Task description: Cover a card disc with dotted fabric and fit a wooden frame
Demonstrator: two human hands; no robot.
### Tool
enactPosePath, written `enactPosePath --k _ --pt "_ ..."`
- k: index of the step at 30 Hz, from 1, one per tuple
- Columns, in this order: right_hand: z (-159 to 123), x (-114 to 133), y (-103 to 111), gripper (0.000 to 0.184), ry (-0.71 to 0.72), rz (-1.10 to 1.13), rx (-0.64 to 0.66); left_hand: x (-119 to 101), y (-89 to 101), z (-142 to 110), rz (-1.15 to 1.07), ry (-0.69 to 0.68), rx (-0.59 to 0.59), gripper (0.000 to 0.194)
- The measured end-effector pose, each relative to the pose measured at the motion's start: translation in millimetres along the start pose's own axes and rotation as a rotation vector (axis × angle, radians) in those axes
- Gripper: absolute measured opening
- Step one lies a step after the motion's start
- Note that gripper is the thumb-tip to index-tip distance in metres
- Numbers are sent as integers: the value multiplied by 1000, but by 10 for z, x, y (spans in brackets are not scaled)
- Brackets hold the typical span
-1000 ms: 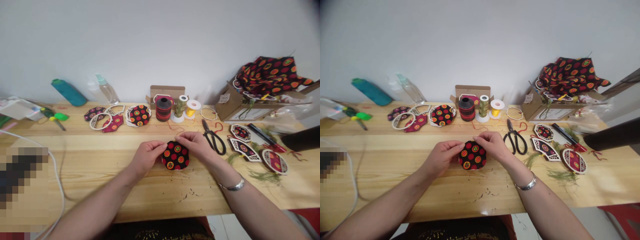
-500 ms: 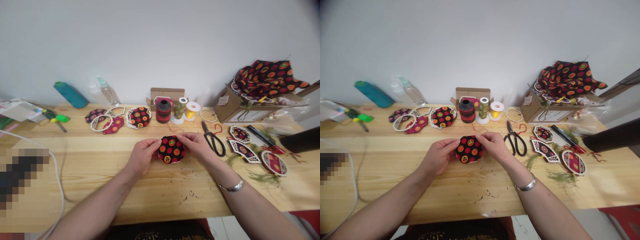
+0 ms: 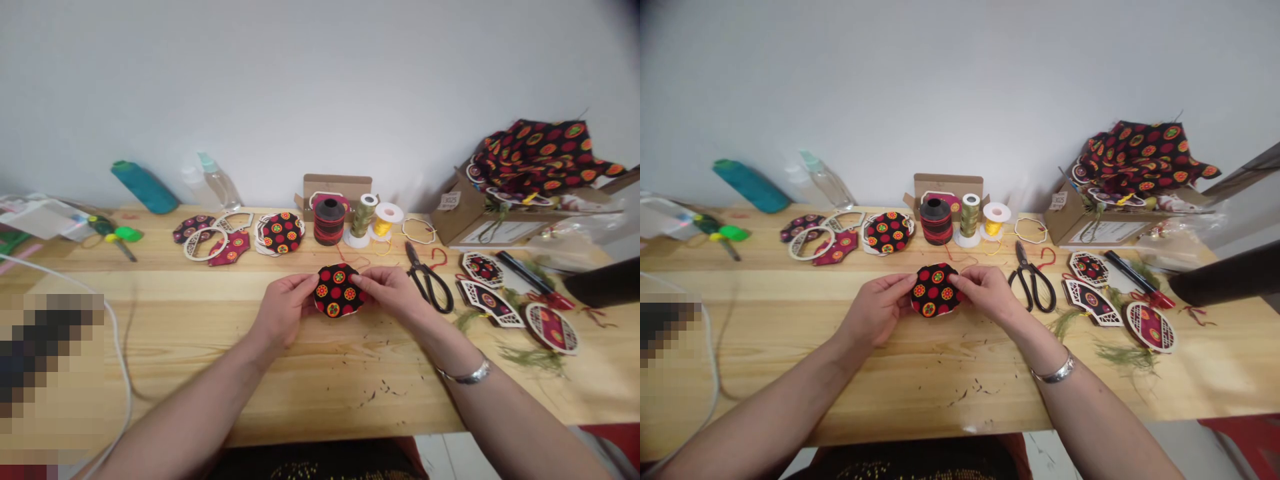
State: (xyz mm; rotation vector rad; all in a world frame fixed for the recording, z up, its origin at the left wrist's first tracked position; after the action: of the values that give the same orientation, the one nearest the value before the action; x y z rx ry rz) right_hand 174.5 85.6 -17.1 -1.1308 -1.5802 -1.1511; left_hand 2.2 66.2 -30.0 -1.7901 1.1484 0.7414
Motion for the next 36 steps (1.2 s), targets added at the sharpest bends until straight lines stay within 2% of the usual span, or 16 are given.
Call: enactPosePath --k 5,11,18,23,28,32,36 --pt "8 -44 36 51 -53 181 -42 -3 16 -3 -21 -2 -24 28" --pt "-15 -27 -29 38 -47 84 78 -26 -15 -22 -52 -4 -1 21" --pt "8 3 55 36 -72 201 -56 -5 -49 -38 -36 31 83 23" --pt "15 16 45 39 -52 193 -40 35 -82 -33 49 20 136 23" --pt "19 -7 50 36 -54 211 -33 14 -58 -36 22 14 83 19" --pt "20 -19 48 37 -52 196 -22 -12 -35 -37 -33 9 57 27" --pt "7 -29 5 37 -45 144 38 -17 -14 -32 -19 -12 34 27"
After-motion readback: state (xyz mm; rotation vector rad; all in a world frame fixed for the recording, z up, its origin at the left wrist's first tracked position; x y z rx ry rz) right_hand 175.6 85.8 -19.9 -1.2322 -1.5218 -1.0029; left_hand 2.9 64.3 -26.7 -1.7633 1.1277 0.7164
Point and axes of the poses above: each hand's wrist, its own z-axis towards the middle knuckle, its own y-axis out of the back of the hand, x = y × z, the point moved 7 cm from there along z, towards the middle knuckle, and after that the axes turned 4 degrees about -x, right-handed, at the moved point
